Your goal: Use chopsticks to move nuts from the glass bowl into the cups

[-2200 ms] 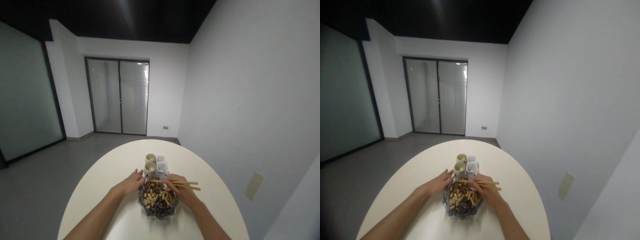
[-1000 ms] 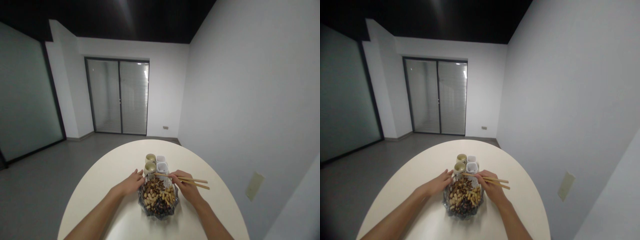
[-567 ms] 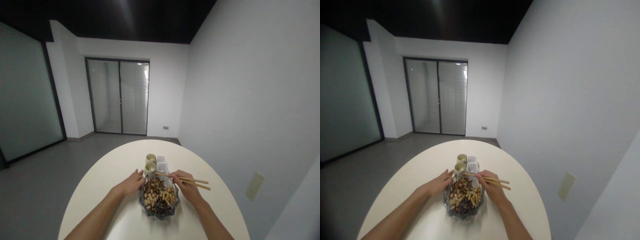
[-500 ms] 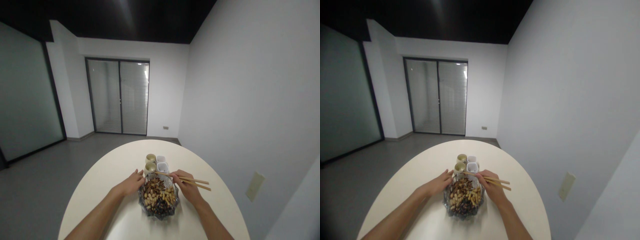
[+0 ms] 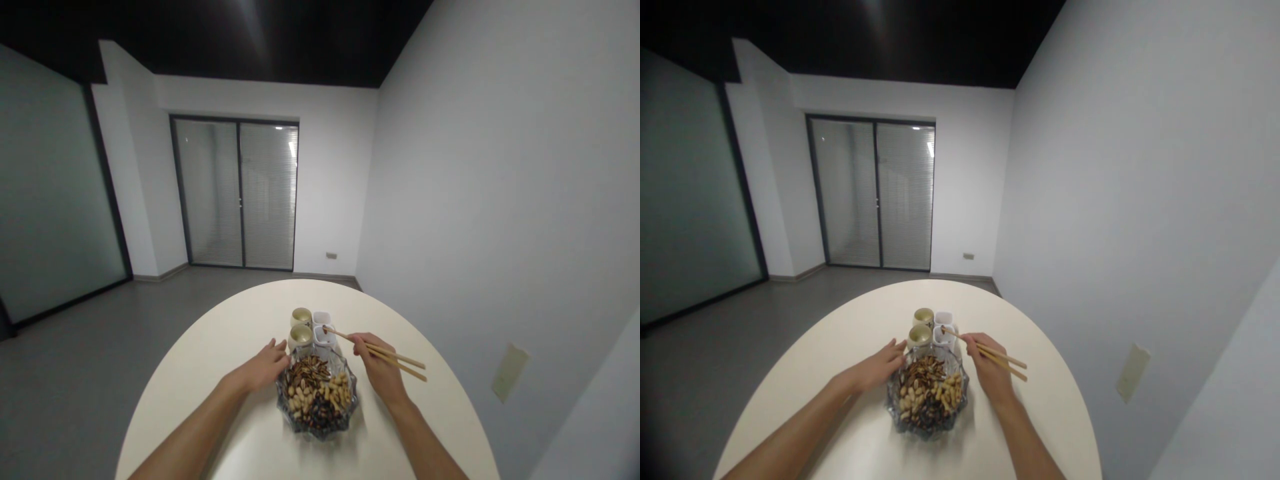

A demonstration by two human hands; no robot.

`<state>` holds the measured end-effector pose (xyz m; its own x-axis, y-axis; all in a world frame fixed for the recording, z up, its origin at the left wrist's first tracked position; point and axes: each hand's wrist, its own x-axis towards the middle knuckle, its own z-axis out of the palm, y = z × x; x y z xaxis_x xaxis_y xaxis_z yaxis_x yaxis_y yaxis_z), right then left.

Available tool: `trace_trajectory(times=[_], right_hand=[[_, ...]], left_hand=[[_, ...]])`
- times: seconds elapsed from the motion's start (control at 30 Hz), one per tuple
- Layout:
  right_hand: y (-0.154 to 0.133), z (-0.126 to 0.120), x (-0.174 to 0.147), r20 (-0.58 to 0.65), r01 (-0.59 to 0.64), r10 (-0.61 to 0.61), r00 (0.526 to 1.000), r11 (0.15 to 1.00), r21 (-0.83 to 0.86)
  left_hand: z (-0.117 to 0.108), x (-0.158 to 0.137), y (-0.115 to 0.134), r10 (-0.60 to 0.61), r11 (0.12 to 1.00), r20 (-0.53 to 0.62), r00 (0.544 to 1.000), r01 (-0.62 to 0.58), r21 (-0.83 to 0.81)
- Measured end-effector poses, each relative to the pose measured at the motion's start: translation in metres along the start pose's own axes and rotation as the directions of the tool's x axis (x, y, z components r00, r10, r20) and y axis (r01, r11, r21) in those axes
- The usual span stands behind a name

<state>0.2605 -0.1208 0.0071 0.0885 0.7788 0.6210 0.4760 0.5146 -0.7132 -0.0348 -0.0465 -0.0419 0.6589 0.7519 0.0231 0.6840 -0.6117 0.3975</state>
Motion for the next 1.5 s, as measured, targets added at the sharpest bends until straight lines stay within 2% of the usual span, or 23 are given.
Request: trace_trajectory(times=[0.17,0.47,0.67,0.9,1.1,1.27,1.5], right_hand=[[0.001,0.001,0.001,0.003,-0.047,0.047,0.999,0.999,-0.023],[-0.001,0.005,0.000,0.043,-0.061,0.064,0.997,0.996,-0.062],[-0.002,0.005,0.001,0.060,-0.068,0.072,0.996,0.995,-0.067],[0.001,0.005,0.000,0.044,-0.062,0.065,0.997,0.995,-0.072],[0.005,0.004,0.001,-0.005,-0.038,0.038,0.999,0.999,0.012],[0.000,0.004,0.000,0.132,0.012,-0.027,0.991,0.994,0.111],[-0.001,0.007,-0.002,0.262,-0.006,-0.016,0.965,0.997,0.082]], left_hand=[[-0.003,-0.002,0.002,-0.007,1.000,0.005,1.000,0.007,-0.018],[-0.005,-0.004,0.006,0.002,0.999,-0.009,1.000,-0.003,-0.040],[-0.011,-0.006,0.015,-0.046,0.998,0.007,0.999,0.046,-0.046],[-0.008,-0.005,0.009,0.001,0.999,0.008,1.000,-0.001,-0.036],[-0.003,-0.003,0.003,-0.005,0.999,0.003,1.000,0.005,-0.040],[-0.002,-0.001,0.000,0.050,0.999,-0.012,0.999,-0.050,-0.017],[-0.007,-0.002,0.008,-0.031,0.999,-0.003,1.000,0.031,-0.040]])
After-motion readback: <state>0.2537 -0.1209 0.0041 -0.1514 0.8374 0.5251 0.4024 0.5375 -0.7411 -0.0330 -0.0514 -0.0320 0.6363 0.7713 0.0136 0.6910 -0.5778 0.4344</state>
